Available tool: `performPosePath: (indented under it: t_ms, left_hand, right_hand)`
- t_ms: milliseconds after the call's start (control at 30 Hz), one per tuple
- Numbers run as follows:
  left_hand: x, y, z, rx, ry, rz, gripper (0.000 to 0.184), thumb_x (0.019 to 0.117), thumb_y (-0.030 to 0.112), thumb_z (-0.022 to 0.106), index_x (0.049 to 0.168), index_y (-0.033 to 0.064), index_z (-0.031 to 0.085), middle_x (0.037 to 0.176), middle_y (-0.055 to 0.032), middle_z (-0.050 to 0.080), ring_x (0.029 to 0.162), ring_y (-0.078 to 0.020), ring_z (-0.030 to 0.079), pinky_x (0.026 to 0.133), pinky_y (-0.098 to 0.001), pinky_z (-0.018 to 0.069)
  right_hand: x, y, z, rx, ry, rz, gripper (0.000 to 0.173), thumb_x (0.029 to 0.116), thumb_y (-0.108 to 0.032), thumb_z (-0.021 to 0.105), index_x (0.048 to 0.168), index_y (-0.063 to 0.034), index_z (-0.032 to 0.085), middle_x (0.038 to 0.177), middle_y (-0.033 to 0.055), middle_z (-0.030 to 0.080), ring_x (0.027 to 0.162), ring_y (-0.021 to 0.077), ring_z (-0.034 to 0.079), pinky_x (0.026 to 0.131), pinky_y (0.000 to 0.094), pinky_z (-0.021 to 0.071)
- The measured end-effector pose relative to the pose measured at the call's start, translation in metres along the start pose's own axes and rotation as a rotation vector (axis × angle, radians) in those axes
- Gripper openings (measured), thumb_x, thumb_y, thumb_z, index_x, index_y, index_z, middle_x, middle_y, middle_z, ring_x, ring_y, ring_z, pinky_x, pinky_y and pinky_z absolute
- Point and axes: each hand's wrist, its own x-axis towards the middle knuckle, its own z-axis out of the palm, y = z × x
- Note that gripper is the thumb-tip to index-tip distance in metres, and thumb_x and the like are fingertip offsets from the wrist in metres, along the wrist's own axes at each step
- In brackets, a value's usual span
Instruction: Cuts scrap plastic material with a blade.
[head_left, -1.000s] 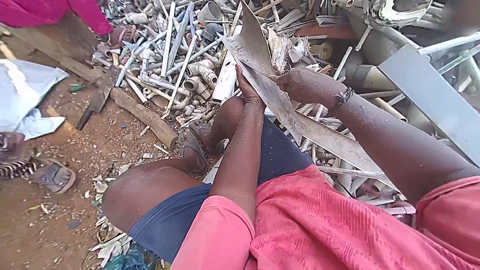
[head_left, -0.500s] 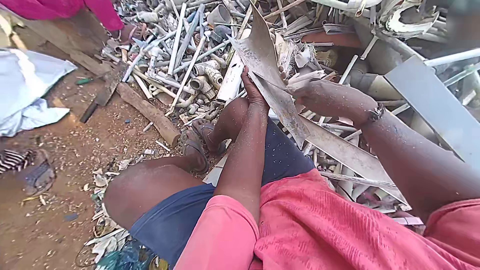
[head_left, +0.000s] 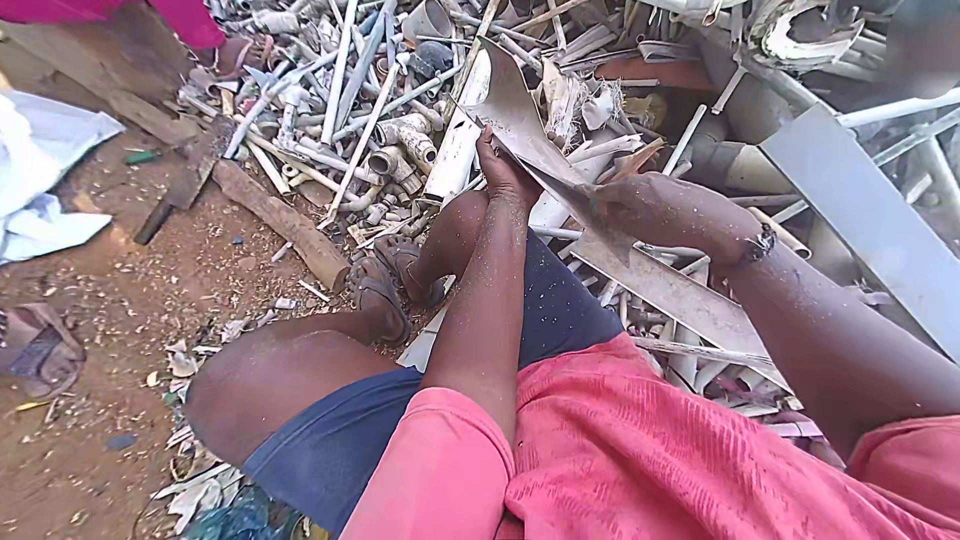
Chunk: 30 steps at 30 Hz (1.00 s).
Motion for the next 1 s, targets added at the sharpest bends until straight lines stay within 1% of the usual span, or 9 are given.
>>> performPosePath:
  t_ms: [67,200,233,433,667,733,833,933,1000]
  left_hand:
    - [0.003,-0.001,0.002,0.001,0.007,0.024,0.092,0.0912,0.082,0.014,0.136,0.0095,0.048,0.109,-0.0229,0.067,0.096,-0.0367,0.069,0.083,-0.0572,0.057]
    - [0.005,-0.001,0.001,0.055,-0.003,0.151,0.103,0.0911,0.085,0.003,0.142,0.0072,0.047,0.11,-0.0264,0.067,0.097,-0.039,0.07,0.084,-0.0574,0.0582]
    - [0.004,-0.003,0.001,0.073,-0.022,0.169,0.105,0.0898,0.086,0.002,0.145,0.0084,0.046,0.114,-0.027,0.067,0.101,-0.0402,0.069,0.086,-0.0586,0.058]
    - [-0.011,-0.004,0.004,0.04,-0.077,0.078,0.071,0.1016,0.066,0.034,0.14,0.0082,0.046,0.113,-0.0245,0.065,0.098,-0.0387,0.069,0.086,-0.0577,0.0577]
    - [0.0,0.01,0.008,-0.117,-0.057,0.143,0.083,0.097,0.075,0.023,0.137,0.006,0.046,0.108,-0.024,0.068,0.097,-0.0366,0.071,0.086,-0.055,0.0586]
    - [-0.003,0.009,0.011,-0.083,-0.058,0.107,0.089,0.0955,0.079,0.021,0.139,0.0062,0.047,0.111,-0.0241,0.068,0.098,-0.0358,0.071,0.086,-0.0541,0.0589]
    - [-0.006,-0.001,0.009,-0.002,-0.148,0.052,0.097,0.0926,0.084,0.017,0.142,0.0057,0.046,0.115,-0.0255,0.067,0.101,-0.0374,0.07,0.088,-0.0547,0.0582]
    - [-0.013,-0.003,0.011,-0.004,-0.134,0.094,0.091,0.095,0.081,0.016,0.139,0.0084,0.048,0.11,-0.0236,0.068,0.096,-0.0365,0.071,0.082,-0.0552,0.0597]
    - [-0.012,0.002,0.013,-0.033,-0.102,0.106,0.094,0.0937,0.083,0.014,0.138,0.0077,0.049,0.108,-0.0228,0.068,0.095,-0.0355,0.071,0.082,-0.0547,0.0594]
  right_hand:
    - [-0.018,0.002,-0.003,-0.009,-0.045,0.049,0.039,0.1091,-0.018,0.044,0.143,-0.0204,0.062,0.112,0.012,0.072,0.102,0.0311,0.068,0.087,0.0559,0.0523]
    - [-0.024,0.001,0.002,-0.034,-0.027,0.048,0.026,0.1081,-0.017,0.048,0.121,-0.0155,0.07,0.098,0.0092,0.07,0.091,0.0283,0.068,0.079,0.0529,0.053]
    - [-0.018,0.0,0.004,-0.029,-0.016,0.049,0.029,0.108,-0.016,0.047,0.126,-0.0146,0.07,0.102,0.0108,0.071,0.095,0.0303,0.068,0.082,0.0546,0.0527]
    - [0.014,0.004,0.021,-0.017,0.05,0.03,0.032,0.1069,-0.013,0.046,0.13,-0.0096,0.067,0.104,0.0158,0.07,0.098,0.0348,0.068,0.085,0.0572,0.0515]
    - [-0.08,0.018,-0.001,0.049,-0.048,0.013,0.018,0.1042,-0.017,0.057,0.103,-0.0196,0.075,0.072,-0.0039,0.064,0.061,0.0112,0.059,0.056,0.037,0.0489]
    - [-0.071,0.018,0.003,0.058,-0.035,-0.002,0.021,0.105,-0.016,0.055,0.11,-0.0188,0.075,0.076,-0.0018,0.066,0.065,0.0131,0.061,0.059,0.0385,0.0503]
    - [-0.021,0.008,0.012,0.008,0.011,0.011,0.029,0.1081,-0.017,0.049,0.128,-0.0139,0.069,0.094,0.0109,0.07,0.088,0.0293,0.068,0.078,0.0524,0.0531]
    - [0.012,0.005,0.019,0.027,0.079,-0.027,0.029,0.1059,-0.013,0.047,0.124,-0.0097,0.07,0.102,0.0159,0.071,0.098,0.0347,0.069,0.085,0.0562,0.0524]
    - [0.0,0.01,0.015,0.056,0.051,-0.066,0.031,0.1063,-0.013,0.048,0.125,-0.0121,0.072,0.101,0.0125,0.072,0.094,0.03,0.069,0.083,0.0533,0.0535]
